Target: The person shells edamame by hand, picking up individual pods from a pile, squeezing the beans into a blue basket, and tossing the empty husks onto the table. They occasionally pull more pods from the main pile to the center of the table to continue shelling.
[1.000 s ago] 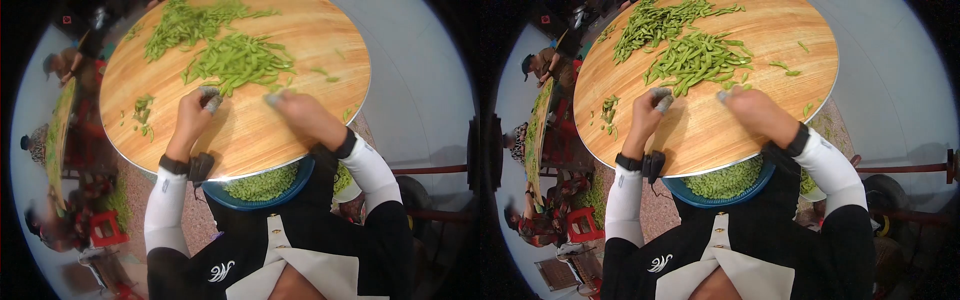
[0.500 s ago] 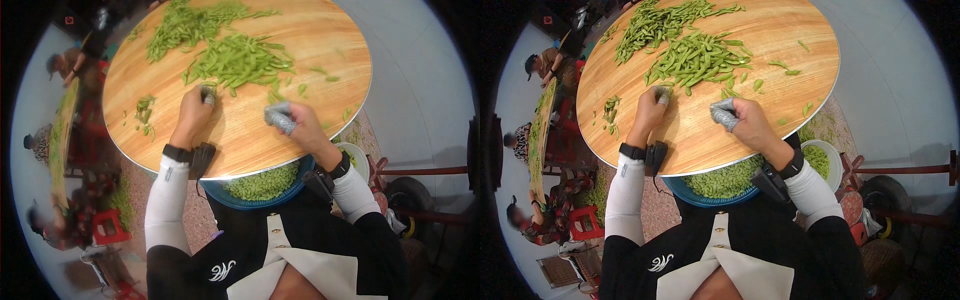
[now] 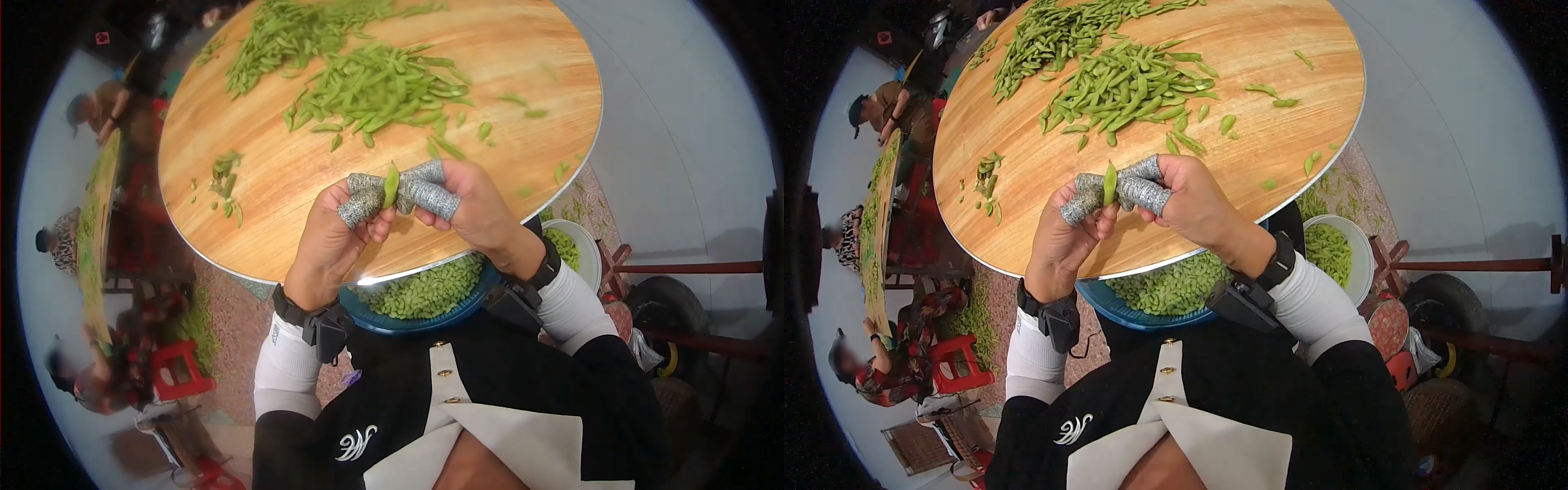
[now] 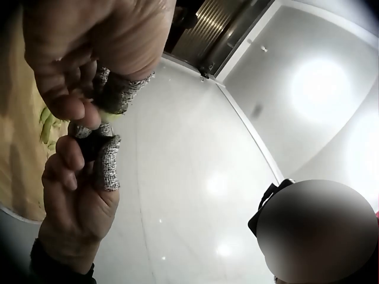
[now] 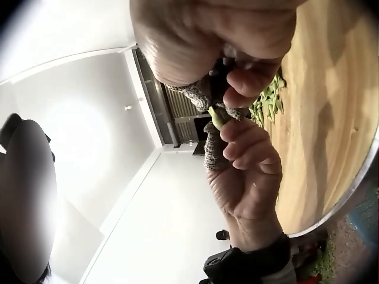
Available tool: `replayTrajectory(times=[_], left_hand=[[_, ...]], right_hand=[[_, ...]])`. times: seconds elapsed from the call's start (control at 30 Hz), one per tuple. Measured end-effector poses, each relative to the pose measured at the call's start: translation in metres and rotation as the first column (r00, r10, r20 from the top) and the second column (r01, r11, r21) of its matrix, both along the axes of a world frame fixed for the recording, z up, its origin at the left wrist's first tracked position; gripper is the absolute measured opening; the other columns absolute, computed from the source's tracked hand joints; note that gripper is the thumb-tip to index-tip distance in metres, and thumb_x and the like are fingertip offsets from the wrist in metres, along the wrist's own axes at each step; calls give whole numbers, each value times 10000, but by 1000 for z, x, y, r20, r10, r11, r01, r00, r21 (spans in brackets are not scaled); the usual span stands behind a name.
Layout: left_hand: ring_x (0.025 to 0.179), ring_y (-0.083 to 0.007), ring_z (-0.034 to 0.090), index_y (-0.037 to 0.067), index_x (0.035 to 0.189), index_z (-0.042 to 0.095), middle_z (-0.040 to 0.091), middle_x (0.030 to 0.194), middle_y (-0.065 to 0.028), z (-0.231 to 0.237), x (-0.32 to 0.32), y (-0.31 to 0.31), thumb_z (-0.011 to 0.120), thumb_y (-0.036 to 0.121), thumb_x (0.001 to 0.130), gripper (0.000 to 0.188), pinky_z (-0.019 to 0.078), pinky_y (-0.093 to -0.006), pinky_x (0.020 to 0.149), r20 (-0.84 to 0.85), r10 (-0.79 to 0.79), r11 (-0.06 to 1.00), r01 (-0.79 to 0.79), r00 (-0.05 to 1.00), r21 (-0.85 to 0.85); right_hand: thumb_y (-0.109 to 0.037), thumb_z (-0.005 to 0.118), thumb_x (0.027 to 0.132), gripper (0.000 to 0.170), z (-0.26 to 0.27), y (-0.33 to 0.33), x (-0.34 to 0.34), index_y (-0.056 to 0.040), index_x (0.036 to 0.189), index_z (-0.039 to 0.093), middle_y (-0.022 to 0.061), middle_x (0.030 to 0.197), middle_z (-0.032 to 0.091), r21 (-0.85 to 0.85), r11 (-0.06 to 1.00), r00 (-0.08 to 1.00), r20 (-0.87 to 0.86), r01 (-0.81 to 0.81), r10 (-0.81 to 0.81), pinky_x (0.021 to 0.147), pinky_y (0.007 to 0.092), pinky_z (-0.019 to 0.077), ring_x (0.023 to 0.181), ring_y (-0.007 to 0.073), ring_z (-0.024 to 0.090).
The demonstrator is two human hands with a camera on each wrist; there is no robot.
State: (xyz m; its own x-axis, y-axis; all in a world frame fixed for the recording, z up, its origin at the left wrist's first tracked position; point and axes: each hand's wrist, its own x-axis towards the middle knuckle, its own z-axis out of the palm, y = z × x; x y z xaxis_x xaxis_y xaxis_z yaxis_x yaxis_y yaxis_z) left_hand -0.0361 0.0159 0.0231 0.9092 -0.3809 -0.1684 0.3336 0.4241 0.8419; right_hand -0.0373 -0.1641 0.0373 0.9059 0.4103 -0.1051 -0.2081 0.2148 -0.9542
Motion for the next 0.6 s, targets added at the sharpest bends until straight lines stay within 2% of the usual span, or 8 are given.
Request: replayTrajectory(times=[0.13,0.2,0.27,0.43,0.5,0.53,0.6], left_hand=[[499,-119,507,15,885,532,570,669,-86,2,-1,-3,570,171,783,190,406,-210,456,-6,-6,1000,6,1000,-4],[544,-117,539,-12,869,524,580,692,-90,3,-2,-3,570,84,775,141,443,-202,487,-29,-18,998,16,999,-66],[547,-118,540,-14,869,525,581,695,-91,2,-3,-2,570,80,774,141,442,-201,487,-21,-28,997,26,999,-68],[553,-119,544,-17,872,531,581,697,-89,7,-11,-5,572,75,772,142,440,-196,489,21,-87,994,88,996,-63],[546,-115,538,-17,871,534,578,690,-85,16,-17,-10,566,69,775,133,436,-195,488,63,-71,995,66,995,80],[546,-115,538,-17,871,534,578,690,-85,15,-17,-9,566,69,775,133,436,-195,488,64,-68,995,63,996,78],[531,-110,531,-13,866,533,576,674,-79,12,-17,-5,566,70,776,127,433,-193,481,26,97,995,-97,995,-29]], right_hand=[[-96,543,806,81,-2,-2,-2,-19,828,553,-22,631,513,31,999,1000,27,-8,7,462,161,336,542,29,439],[-95,548,803,83,-3,-3,-2,-16,828,554,-21,636,518,38,999,1000,25,-11,10,468,162,342,547,31,443],[-96,550,802,91,-2,-2,-3,-9,828,554,-16,648,528,0,1000,995,102,1,-1,480,168,359,551,36,449],[-89,542,803,97,-20,5,-6,1,837,554,-6,672,539,-8,1000,992,125,30,-29,498,175,375,553,40,455],[-86,538,804,94,-23,6,-7,1,838,554,-2,680,541,6,999,990,135,45,-46,502,176,377,555,40,455],[-80,532,806,91,-20,3,-8,3,838,552,0,687,542,7,999,994,99,50,-51,504,178,380,557,41,456],[-74,527,807,88,-13,-1,-10,5,838,551,2,693,543,11,999,997,60,54,-54,506,180,382,559,42,457]])
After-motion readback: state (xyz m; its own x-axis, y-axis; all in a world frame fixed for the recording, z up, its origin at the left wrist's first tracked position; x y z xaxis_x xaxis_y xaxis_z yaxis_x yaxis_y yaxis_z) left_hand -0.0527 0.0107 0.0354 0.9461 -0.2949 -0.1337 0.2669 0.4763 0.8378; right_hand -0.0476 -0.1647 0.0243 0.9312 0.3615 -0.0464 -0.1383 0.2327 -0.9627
